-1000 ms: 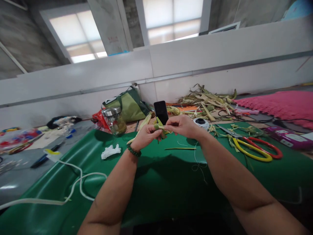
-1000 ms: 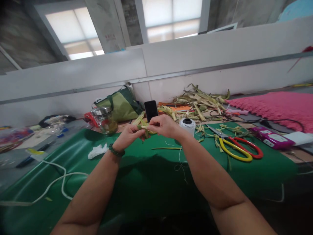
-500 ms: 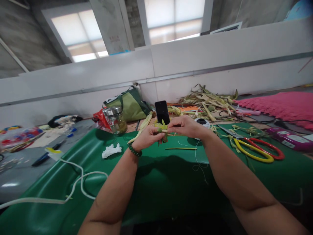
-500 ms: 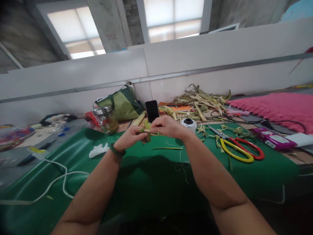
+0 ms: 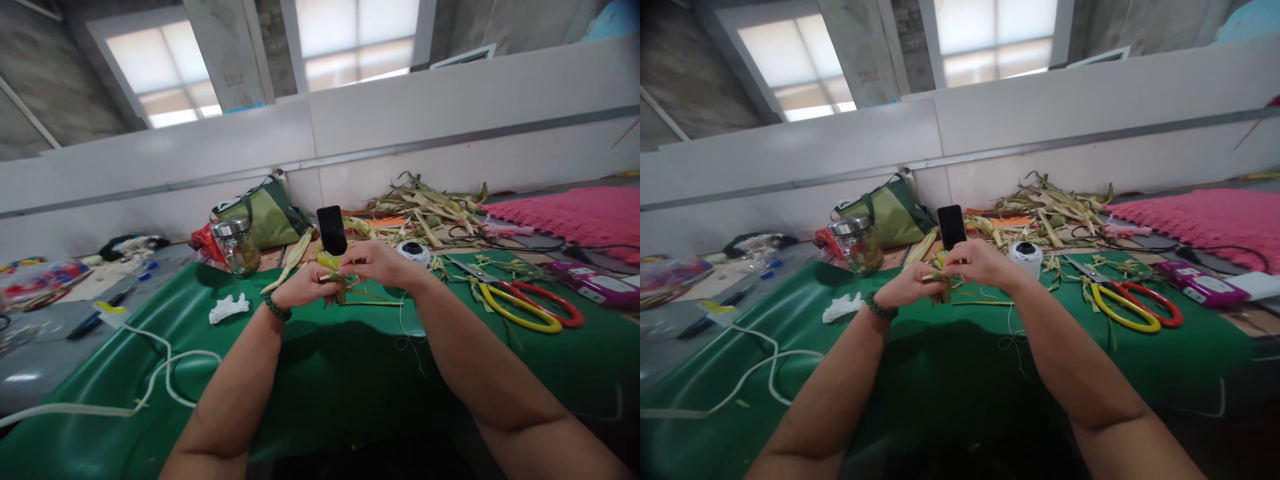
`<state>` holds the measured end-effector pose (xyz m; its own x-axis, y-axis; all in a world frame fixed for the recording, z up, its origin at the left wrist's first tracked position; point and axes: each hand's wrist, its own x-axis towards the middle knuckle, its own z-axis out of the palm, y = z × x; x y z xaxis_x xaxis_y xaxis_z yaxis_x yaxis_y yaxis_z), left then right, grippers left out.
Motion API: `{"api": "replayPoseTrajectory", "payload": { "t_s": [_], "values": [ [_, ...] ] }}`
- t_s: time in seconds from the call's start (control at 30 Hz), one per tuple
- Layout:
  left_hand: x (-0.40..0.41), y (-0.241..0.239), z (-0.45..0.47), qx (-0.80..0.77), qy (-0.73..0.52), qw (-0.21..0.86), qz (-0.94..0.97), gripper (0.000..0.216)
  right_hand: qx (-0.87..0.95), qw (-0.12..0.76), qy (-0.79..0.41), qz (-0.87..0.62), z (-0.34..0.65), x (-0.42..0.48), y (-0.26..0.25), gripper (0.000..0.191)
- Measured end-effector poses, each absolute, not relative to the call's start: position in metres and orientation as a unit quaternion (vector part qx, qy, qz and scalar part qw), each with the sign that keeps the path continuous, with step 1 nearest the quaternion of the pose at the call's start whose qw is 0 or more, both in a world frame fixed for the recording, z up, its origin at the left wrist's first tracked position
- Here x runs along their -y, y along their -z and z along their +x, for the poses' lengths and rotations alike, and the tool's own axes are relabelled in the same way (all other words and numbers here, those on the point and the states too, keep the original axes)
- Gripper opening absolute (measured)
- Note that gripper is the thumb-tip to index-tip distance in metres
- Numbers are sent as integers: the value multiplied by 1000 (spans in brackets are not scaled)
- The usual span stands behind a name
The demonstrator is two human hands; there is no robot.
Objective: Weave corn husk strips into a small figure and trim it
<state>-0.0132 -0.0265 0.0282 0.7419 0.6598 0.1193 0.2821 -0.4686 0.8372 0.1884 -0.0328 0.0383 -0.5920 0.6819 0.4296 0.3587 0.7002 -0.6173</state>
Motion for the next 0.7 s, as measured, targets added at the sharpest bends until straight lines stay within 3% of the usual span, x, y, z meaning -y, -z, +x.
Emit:
{"api": "replayPoseTrajectory", "payload": {
  "t_s": [0.17, 0.37, 0.57, 0.7],
  "values": [
    [24, -26, -10, -300, -239, 436, 814, 16, 838, 401, -156, -336, 175, 42, -35, 4],
    [23, -20, -3, -337, -302, 391, 801, 18, 884, 364, 6, -291, 169, 41, -27, 25],
    [27, -20, 5, -363, -292, 383, 798, 28, 882, 332, 90, -321, 166, 43, -27, 27],
    [28, -16, 9, -390, -305, 362, 790, 27, 852, 376, 96, -351, 160, 46, -25, 21]
  ]
}}
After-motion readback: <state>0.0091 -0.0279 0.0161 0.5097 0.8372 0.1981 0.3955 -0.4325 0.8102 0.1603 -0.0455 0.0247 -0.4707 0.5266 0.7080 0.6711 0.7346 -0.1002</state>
